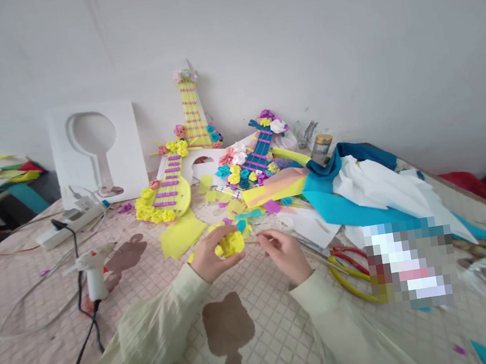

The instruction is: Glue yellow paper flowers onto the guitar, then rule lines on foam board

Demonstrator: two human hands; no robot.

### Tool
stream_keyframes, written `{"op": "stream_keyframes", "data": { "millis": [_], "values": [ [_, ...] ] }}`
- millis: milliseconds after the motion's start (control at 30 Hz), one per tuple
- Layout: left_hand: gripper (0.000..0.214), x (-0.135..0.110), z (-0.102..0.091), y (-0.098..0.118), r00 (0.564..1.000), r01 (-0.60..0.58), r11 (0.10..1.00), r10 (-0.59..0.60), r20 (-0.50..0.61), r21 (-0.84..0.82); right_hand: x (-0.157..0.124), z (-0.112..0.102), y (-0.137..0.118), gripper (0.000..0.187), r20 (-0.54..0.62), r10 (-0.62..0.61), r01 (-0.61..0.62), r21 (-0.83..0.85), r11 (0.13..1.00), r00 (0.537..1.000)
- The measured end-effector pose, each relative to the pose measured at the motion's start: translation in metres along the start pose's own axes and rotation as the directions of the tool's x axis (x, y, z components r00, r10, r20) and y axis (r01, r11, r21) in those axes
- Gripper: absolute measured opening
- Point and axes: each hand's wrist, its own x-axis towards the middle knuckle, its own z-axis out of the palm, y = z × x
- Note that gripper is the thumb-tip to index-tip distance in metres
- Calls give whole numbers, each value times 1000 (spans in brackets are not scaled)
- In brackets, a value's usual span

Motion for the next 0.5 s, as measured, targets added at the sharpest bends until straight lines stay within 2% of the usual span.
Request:
{"op": "stream_keyframes", "data": {
  "millis": [67, 133, 233, 300, 400, 500],
  "values": [
    [49, -1, -6, -4, 994, 112, 987, -113, -1, -112, 6, -14, 5, 43, -50, 14, -17, -56, 998, 999],
    [50, 0, -10, -10, 976, 213, 933, -220, 10, -289, 11, -26, 11, 43, -76, 23, -31, -101, 994, 997],
    [52, 3, -12, -20, 940, 309, 765, -336, 58, -565, 14, -36, 17, 40, -63, 28, -38, -148, 988, 998],
    [56, 5, -13, -20, 911, 356, 645, -401, 96, -677, 14, -34, 18, 38, -37, 32, -38, -175, 984, 999],
    [62, 6, -22, 3, 892, 365, 540, -437, 119, -759, 15, -19, 11, 36, 69, 43, -29, -195, 980, 997],
    [62, -5, -44, 47, 898, 349, 450, -413, 155, -822, 16, 13, -11, 29, 215, 20, 18, -171, 985, 976]
  ]
}}
